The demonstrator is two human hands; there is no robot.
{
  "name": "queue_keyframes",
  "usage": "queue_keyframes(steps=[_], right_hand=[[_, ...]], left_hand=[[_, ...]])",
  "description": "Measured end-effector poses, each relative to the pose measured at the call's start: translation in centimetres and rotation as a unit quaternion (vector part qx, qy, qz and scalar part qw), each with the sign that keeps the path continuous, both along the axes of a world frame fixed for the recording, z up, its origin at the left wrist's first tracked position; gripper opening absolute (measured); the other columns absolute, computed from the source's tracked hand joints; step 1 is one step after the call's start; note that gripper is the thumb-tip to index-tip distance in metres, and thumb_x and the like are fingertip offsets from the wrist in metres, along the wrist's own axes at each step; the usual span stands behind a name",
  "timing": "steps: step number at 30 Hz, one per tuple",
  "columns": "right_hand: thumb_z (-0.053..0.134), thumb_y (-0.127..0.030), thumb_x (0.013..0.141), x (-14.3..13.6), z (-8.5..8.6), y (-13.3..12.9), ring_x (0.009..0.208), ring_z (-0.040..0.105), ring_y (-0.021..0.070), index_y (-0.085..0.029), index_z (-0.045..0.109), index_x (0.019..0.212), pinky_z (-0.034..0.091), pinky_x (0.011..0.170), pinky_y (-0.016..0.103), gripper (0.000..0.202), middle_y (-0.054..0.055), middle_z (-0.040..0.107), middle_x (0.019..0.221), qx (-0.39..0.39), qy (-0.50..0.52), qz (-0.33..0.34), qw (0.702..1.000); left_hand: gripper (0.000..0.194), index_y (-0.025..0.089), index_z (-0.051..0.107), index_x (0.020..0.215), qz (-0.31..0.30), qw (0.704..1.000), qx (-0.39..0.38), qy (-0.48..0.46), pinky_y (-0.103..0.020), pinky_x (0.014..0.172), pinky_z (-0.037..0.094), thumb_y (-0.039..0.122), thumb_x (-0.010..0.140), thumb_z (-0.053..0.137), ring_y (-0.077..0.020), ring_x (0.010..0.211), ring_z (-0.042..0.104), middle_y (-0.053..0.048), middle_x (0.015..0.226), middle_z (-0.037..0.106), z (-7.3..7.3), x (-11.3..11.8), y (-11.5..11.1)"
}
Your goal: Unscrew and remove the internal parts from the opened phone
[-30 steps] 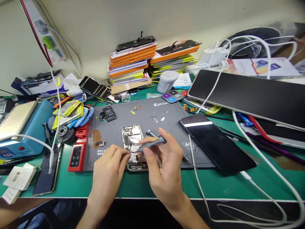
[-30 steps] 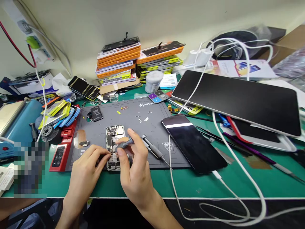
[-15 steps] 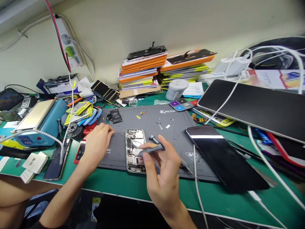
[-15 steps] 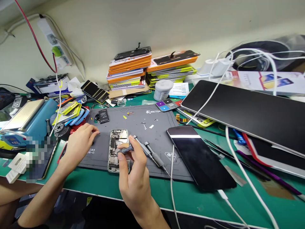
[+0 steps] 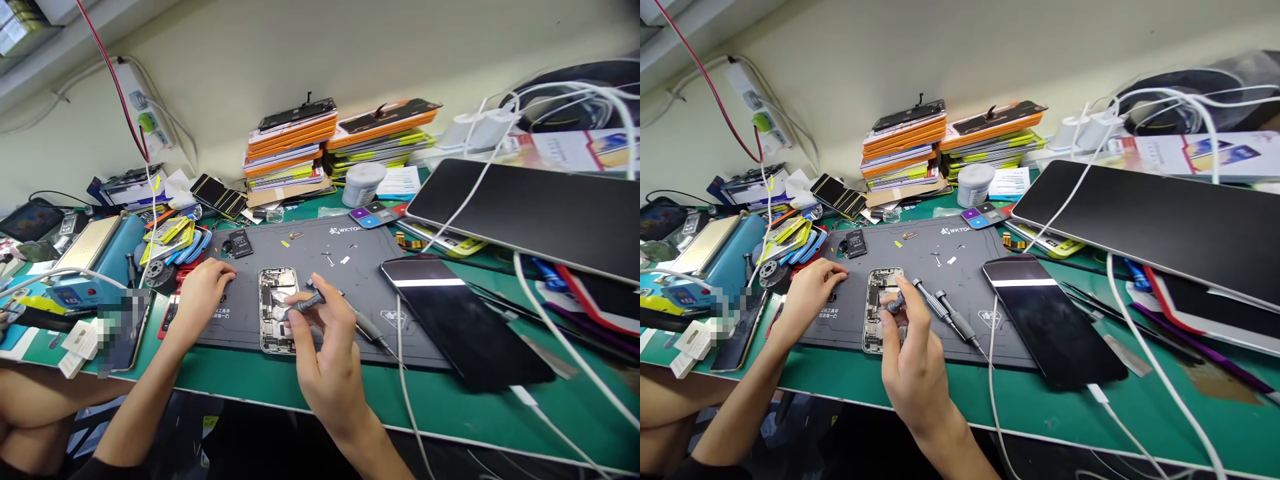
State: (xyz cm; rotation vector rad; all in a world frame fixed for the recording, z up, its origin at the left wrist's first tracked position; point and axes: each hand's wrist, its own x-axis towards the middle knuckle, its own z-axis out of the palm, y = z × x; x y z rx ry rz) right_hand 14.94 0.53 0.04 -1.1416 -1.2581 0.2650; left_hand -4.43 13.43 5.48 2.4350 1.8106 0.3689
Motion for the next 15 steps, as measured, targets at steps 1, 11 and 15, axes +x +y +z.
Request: queue_keyframes(steps=[1, 11, 15], right_hand=[[0.057, -0.014, 0.109, 0.0, 0.0, 0.0, 0.102, 0.081, 0.0194, -0.032, 0.035, 0.170, 0.074, 0.086, 0.036, 0.067, 0.011, 0.075, 0.131, 0.000, -0.003, -0.003, 1.000], [0.059, -0.015, 0.109, 0.1, -0.2, -0.1, 0.101, 0.082, 0.0200, -0.030, 0.039, 0.168, 0.075, 0.080, 0.034, 0.064, 0.013, 0.075, 0.137, -0.008, -0.008, 0.003, 1.000], [0.062, -0.013, 0.107, 0.1, -0.6, -0.1, 0.102, 0.083, 0.0221, -0.029, 0.039, 0.167, 0.076, 0.075, 0.034, 0.066, 0.013, 0.077, 0.129, 0.000, 0.017, 0.002, 1.000]], left_hand=[[0.017, 0.024, 0.083, 0.103, 0.000, 1.000, -0.004, -0.003, -0.033, 0.090, 0.057, 0.021, 0.105, 0.066, -0.0234, 0.098, 0.077, -0.004, 0.108, 0.081, 0.0, -0.1, 0.0], [0.020, 0.026, 0.084, 0.105, -0.013, 0.999, -0.021, -0.040, -0.035, 0.090, 0.059, 0.014, 0.100, 0.068, -0.0241, 0.102, 0.078, -0.004, 0.113, 0.083, 0.1, -0.5, -0.1], [0.022, 0.026, 0.083, 0.105, -0.019, 0.997, 0.004, -0.068, -0.032, 0.081, 0.061, 0.013, 0.100, 0.066, -0.0205, 0.090, 0.078, -0.001, 0.104, 0.083, 0.8, -1.1, -0.7]])
